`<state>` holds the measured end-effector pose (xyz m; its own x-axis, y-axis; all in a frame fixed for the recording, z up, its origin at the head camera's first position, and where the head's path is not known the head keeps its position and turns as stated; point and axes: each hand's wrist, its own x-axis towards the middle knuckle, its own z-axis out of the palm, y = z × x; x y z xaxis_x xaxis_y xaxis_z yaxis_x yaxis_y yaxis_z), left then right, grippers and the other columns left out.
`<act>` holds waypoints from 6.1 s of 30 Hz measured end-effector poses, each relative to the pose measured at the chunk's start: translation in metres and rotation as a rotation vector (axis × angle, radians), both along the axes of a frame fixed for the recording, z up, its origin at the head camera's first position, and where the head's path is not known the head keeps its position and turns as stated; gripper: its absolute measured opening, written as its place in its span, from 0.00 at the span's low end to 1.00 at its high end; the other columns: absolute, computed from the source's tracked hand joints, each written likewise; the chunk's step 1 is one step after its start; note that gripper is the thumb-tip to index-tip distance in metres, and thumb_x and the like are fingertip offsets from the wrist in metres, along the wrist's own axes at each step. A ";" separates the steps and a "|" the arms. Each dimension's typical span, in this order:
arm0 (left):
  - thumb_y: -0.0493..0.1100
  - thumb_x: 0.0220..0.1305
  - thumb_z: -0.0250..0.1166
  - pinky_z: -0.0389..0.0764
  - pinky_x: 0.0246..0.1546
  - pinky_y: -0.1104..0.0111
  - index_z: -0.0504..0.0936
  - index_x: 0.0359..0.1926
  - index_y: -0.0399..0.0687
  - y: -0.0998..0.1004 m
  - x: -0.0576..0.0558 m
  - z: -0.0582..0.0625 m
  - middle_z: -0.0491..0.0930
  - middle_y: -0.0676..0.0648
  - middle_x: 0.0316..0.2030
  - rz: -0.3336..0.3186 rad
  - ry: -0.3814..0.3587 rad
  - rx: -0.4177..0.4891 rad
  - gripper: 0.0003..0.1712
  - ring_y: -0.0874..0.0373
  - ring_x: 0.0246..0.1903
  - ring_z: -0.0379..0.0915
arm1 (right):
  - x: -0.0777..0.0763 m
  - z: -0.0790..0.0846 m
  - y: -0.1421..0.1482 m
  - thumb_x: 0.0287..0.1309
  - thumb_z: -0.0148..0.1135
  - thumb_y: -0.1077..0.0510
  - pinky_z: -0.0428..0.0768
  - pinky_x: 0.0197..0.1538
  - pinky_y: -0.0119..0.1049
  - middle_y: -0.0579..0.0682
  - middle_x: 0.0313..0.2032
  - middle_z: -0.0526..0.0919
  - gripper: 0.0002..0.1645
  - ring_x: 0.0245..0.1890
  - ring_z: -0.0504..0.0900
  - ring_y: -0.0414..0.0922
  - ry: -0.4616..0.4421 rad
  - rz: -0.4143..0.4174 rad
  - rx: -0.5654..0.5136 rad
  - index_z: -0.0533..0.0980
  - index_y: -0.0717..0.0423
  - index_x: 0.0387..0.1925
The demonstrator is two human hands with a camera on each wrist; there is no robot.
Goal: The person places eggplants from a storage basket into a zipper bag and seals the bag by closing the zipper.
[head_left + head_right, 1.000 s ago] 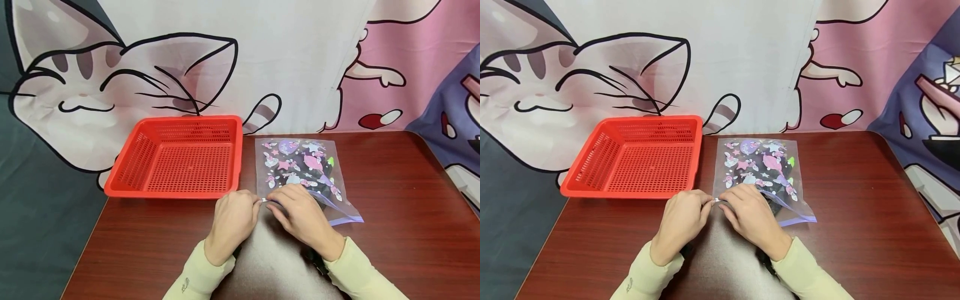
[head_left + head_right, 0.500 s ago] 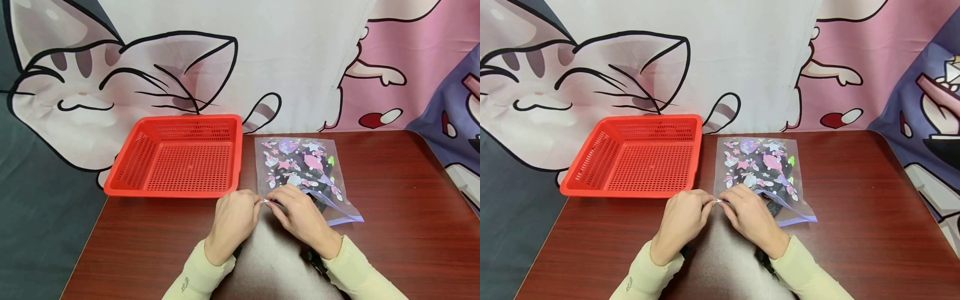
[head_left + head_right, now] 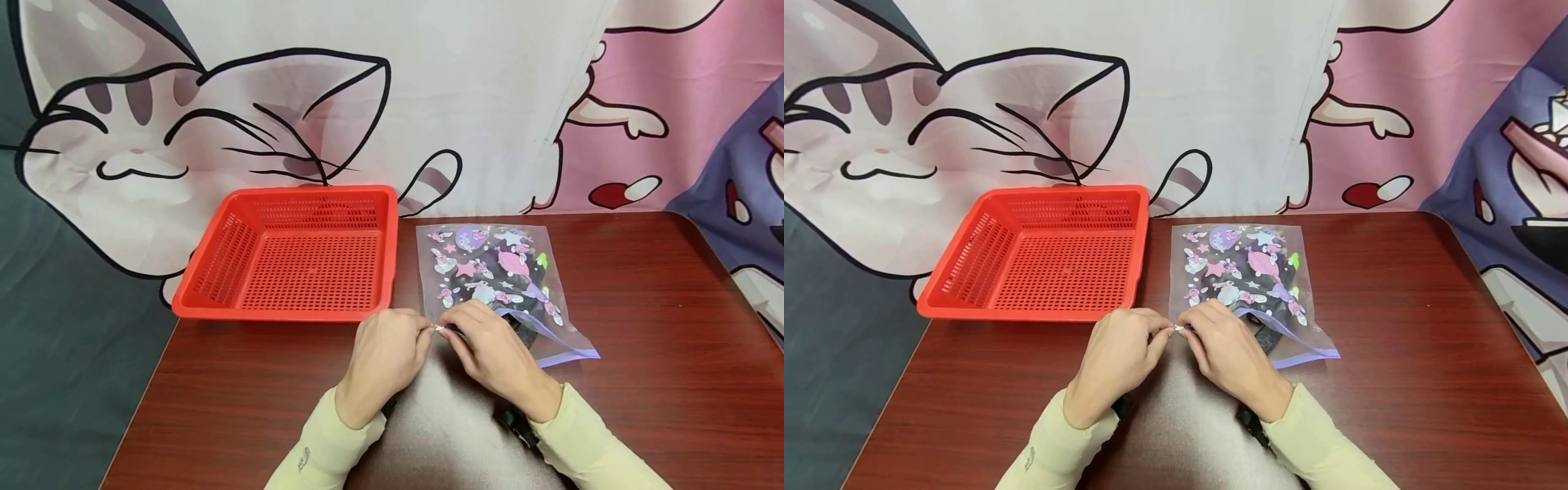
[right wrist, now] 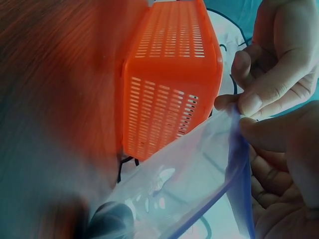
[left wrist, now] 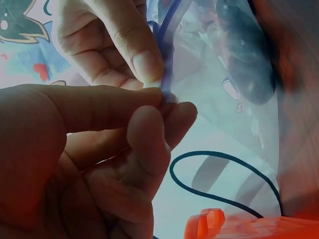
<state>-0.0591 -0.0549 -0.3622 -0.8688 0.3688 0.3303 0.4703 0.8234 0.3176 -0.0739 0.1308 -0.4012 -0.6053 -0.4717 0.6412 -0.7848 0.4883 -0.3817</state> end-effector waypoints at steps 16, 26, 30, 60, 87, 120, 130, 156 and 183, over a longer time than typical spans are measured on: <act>0.39 0.59 0.69 0.81 0.28 0.66 0.91 0.30 0.52 -0.001 -0.002 -0.001 0.87 0.58 0.30 -0.048 0.016 0.063 0.06 0.65 0.29 0.84 | -0.002 0.002 0.009 0.63 0.64 0.63 0.78 0.43 0.38 0.44 0.37 0.83 0.04 0.40 0.79 0.42 -0.040 -0.002 0.017 0.80 0.55 0.39; 0.40 0.59 0.70 0.82 0.29 0.66 0.92 0.31 0.51 -0.003 -0.003 0.002 0.88 0.58 0.33 -0.038 0.005 0.074 0.04 0.65 0.31 0.84 | -0.002 0.006 0.015 0.62 0.65 0.63 0.78 0.43 0.38 0.45 0.38 0.83 0.04 0.40 0.79 0.42 -0.076 -0.014 0.025 0.80 0.56 0.39; 0.39 0.58 0.70 0.81 0.28 0.65 0.92 0.31 0.52 -0.004 -0.003 0.003 0.88 0.58 0.32 -0.029 0.008 0.073 0.05 0.65 0.30 0.84 | -0.002 0.007 0.015 0.69 0.60 0.56 0.78 0.44 0.39 0.45 0.38 0.83 0.07 0.41 0.79 0.42 -0.074 -0.025 0.030 0.80 0.56 0.39; 0.39 0.60 0.68 0.80 0.24 0.65 0.91 0.30 0.51 -0.004 -0.004 0.005 0.87 0.57 0.31 -0.005 0.028 0.086 0.06 0.63 0.27 0.83 | -0.006 0.011 0.024 0.61 0.67 0.65 0.78 0.46 0.40 0.45 0.38 0.83 0.06 0.41 0.80 0.44 -0.011 -0.058 0.004 0.80 0.57 0.40; 0.39 0.58 0.69 0.80 0.24 0.65 0.91 0.29 0.51 -0.005 -0.004 0.006 0.87 0.58 0.31 0.005 0.041 0.094 0.06 0.63 0.28 0.84 | -0.006 0.011 0.029 0.59 0.65 0.67 0.71 0.52 0.35 0.49 0.41 0.83 0.09 0.43 0.79 0.48 -0.043 -0.040 0.017 0.82 0.61 0.43; 0.39 0.59 0.69 0.81 0.25 0.64 0.91 0.30 0.52 -0.012 -0.007 0.008 0.88 0.57 0.32 0.017 0.047 0.108 0.05 0.63 0.31 0.85 | -0.007 0.013 0.047 0.59 0.65 0.68 0.71 0.52 0.37 0.48 0.40 0.84 0.09 0.44 0.79 0.48 -0.047 -0.093 0.049 0.82 0.59 0.42; 0.38 0.59 0.68 0.81 0.26 0.66 0.91 0.30 0.52 -0.013 -0.008 0.007 0.88 0.57 0.32 0.015 0.040 0.110 0.07 0.63 0.30 0.84 | -0.005 0.012 0.051 0.58 0.66 0.67 0.71 0.52 0.36 0.48 0.39 0.84 0.09 0.44 0.78 0.47 -0.049 -0.110 0.054 0.82 0.58 0.41; 0.38 0.59 0.68 0.80 0.25 0.66 0.91 0.29 0.50 -0.015 -0.009 0.007 0.87 0.57 0.32 0.033 0.019 0.117 0.06 0.64 0.29 0.83 | -0.004 0.010 0.063 0.56 0.67 0.68 0.69 0.51 0.36 0.48 0.38 0.84 0.10 0.43 0.78 0.47 -0.050 -0.131 0.059 0.82 0.58 0.41; 0.37 0.60 0.67 0.77 0.23 0.70 0.91 0.29 0.52 -0.018 -0.012 0.007 0.87 0.59 0.31 0.017 0.042 0.130 0.08 0.67 0.25 0.79 | -0.001 0.009 0.074 0.57 0.65 0.68 0.70 0.51 0.36 0.49 0.40 0.84 0.11 0.44 0.78 0.48 -0.055 -0.150 0.053 0.82 0.59 0.42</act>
